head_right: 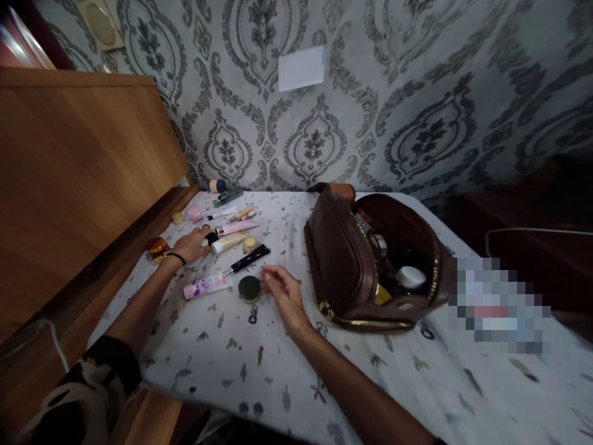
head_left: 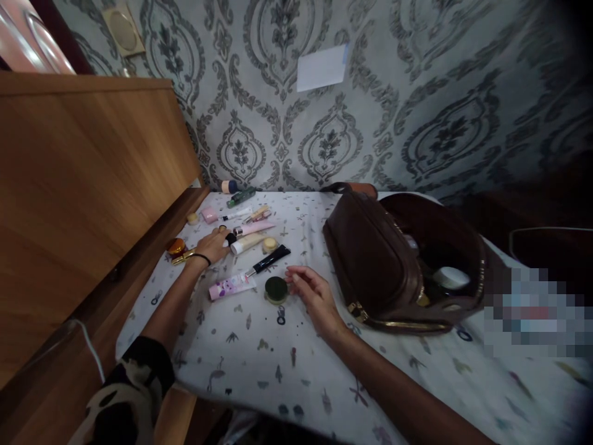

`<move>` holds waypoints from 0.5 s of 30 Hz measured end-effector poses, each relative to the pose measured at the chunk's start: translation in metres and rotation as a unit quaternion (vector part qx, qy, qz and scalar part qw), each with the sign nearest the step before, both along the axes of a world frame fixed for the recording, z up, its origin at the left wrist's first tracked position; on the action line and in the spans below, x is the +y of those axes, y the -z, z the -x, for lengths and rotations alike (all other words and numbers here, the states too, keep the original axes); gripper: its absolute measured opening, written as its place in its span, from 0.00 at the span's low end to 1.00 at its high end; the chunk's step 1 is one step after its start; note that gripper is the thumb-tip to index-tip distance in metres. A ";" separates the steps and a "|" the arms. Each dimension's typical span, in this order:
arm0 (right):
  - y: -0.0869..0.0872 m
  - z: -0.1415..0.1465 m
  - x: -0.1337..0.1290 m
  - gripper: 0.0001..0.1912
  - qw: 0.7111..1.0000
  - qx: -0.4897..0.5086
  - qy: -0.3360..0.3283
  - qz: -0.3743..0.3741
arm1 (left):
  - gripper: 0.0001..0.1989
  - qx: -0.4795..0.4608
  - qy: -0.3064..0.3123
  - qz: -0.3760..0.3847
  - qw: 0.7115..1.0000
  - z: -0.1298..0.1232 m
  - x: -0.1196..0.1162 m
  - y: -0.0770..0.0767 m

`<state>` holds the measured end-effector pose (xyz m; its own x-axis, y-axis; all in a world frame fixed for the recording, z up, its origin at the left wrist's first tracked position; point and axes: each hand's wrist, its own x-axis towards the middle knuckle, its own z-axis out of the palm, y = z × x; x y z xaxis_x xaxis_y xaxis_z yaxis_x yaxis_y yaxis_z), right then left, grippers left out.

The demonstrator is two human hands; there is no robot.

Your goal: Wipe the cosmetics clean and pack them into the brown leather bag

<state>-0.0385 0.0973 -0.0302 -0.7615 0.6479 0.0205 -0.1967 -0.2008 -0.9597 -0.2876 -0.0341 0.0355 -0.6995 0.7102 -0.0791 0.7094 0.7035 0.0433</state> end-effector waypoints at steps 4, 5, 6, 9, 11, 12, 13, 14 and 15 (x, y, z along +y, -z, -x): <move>0.003 0.001 0.002 0.22 1.000 0.001 0.000 -0.005 | 0.19 0.003 0.006 0.015 1.000 -0.002 0.000 -0.008; 0.003 0.001 0.002 0.21 1.000 0.001 -0.003 -0.005 | 0.19 0.002 0.006 0.018 1.000 -0.003 -0.002 -0.009; 0.004 0.001 0.002 0.21 1.000 0.001 -0.005 -0.005 | 0.20 0.000 0.008 0.022 1.000 -0.004 -0.003 -0.011; 0.003 0.001 0.003 0.22 1.000 -0.004 -0.009 -0.002 | 0.18 -0.006 0.015 0.032 0.999 -0.008 -0.009 -0.018; 0.003 0.001 0.002 0.22 1.000 -0.009 -0.008 0.000 | 0.18 -0.001 0.015 0.032 0.999 -0.014 -0.013 -0.024; 0.002 0.001 0.002 0.22 1.000 -0.011 -0.008 -0.001 | 0.19 0.005 0.014 0.027 1.000 -0.018 -0.013 -0.027; 0.002 0.000 0.002 0.23 1.000 -0.013 -0.008 -0.003 | 0.18 0.014 0.014 0.017 1.000 -0.024 -0.013 -0.030; 0.001 0.000 0.002 0.23 1.000 -0.014 -0.008 -0.006 | 0.18 0.024 0.016 0.004 1.000 -0.030 -0.011 -0.033; 0.001 0.000 0.002 0.23 1.000 -0.014 -0.008 -0.009 | 0.16 0.034 0.022 -0.010 0.999 -0.038 -0.008 -0.035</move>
